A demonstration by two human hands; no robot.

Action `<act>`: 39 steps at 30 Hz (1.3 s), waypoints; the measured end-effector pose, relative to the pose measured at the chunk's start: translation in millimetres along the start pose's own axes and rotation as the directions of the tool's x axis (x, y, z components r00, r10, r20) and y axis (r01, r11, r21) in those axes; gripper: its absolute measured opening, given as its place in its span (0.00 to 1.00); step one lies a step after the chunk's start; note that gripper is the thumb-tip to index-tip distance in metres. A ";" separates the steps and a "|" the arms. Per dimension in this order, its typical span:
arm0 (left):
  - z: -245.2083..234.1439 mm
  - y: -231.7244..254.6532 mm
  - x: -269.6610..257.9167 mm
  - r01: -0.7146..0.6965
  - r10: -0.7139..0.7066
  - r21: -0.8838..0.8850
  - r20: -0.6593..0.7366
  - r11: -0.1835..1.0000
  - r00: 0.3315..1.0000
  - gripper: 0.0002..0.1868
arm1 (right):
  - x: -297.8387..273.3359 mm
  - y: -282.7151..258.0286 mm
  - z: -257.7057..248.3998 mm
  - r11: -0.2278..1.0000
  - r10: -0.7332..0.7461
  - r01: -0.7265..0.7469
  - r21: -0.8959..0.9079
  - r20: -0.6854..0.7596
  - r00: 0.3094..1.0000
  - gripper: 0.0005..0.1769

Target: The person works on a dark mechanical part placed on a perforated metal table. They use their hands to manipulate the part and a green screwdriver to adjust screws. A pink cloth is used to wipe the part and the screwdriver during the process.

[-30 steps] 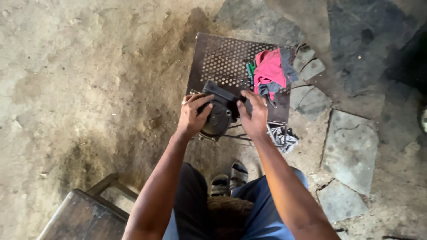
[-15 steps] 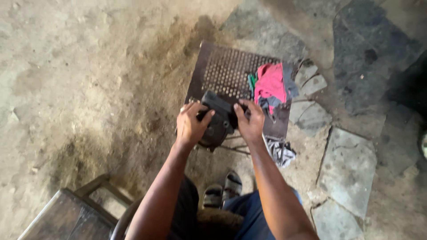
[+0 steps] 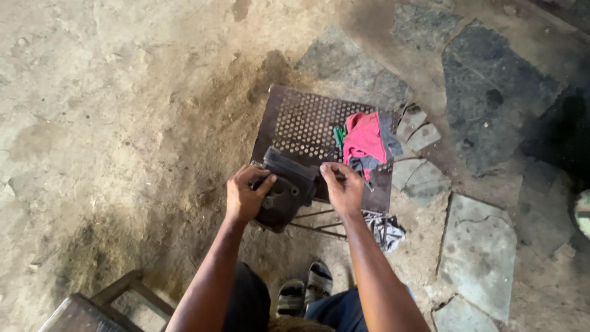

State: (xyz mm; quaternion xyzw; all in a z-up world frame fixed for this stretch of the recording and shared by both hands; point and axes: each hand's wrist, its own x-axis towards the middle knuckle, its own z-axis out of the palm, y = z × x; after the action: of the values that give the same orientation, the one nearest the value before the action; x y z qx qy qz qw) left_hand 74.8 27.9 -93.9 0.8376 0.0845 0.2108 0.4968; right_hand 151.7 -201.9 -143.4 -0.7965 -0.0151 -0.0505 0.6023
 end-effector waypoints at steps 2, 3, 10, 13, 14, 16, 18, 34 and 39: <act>-2.5 -3.4 -4.5 0.013 -0.013 0.018 0.002 1.000 1.000 0.12 | -3.1 3.1 -0.1 0.994 -0.038 0.031 0.100 0.062 0.997 0.09; -2.3 -4.3 -2.1 0.045 -0.046 0.037 0.011 0.998 0.999 0.12 | -3.6 5.2 -1.2 0.988 -0.057 0.043 0.148 0.095 0.994 0.09; 8.1 23.5 -6.4 0.009 -0.010 0.038 0.015 0.999 1.000 0.13 | 4.1 16.7 -10.0 1.000 -0.028 0.028 0.004 0.070 0.997 0.06; 12.3 30.5 -7.4 0.052 -0.054 0.063 0.025 0.997 0.998 0.12 | 6.1 22.0 -12.3 1.000 -0.006 0.004 0.029 0.074 0.997 0.06; 9.5 30.8 -8.2 0.003 -0.005 0.045 0.044 0.999 0.999 0.11 | 6.3 23.0 -12.8 1.000 -0.024 0.022 0.020 0.080 0.997 0.06; 1.9 28.8 -10.4 -0.093 0.093 0.008 0.068 0.996 0.993 0.11 | 8.4 23.9 -13.3 0.999 -0.026 0.023 0.036 0.092 0.995 0.06; -1.3 24.0 -10.5 -0.136 0.144 -0.102 0.077 0.985 0.986 0.14 | 9.3 25.8 -12.4 0.996 0.014 -0.022 0.087 0.097 0.995 0.06; 4.8 17.9 -12.6 -0.114 0.120 -0.084 0.075 0.990 0.990 0.16 | 10.6 25.9 -14.9 0.975 0.111 -0.136 0.178 0.147 0.983 0.06; 9.5 15.4 -10.2 0.127 -0.121 -0.075 0.073 0.989 0.990 0.12 | 11.3 24.9 -14.5 0.971 0.115 -0.142 0.190 0.144 0.983 0.05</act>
State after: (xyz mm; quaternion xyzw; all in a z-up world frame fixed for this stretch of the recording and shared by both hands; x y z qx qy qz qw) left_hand 68.7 9.2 -87.2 0.8172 0.1111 0.1540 0.5442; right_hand 164.2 -223.0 -162.2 -0.7331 -0.0081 0.0433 0.6787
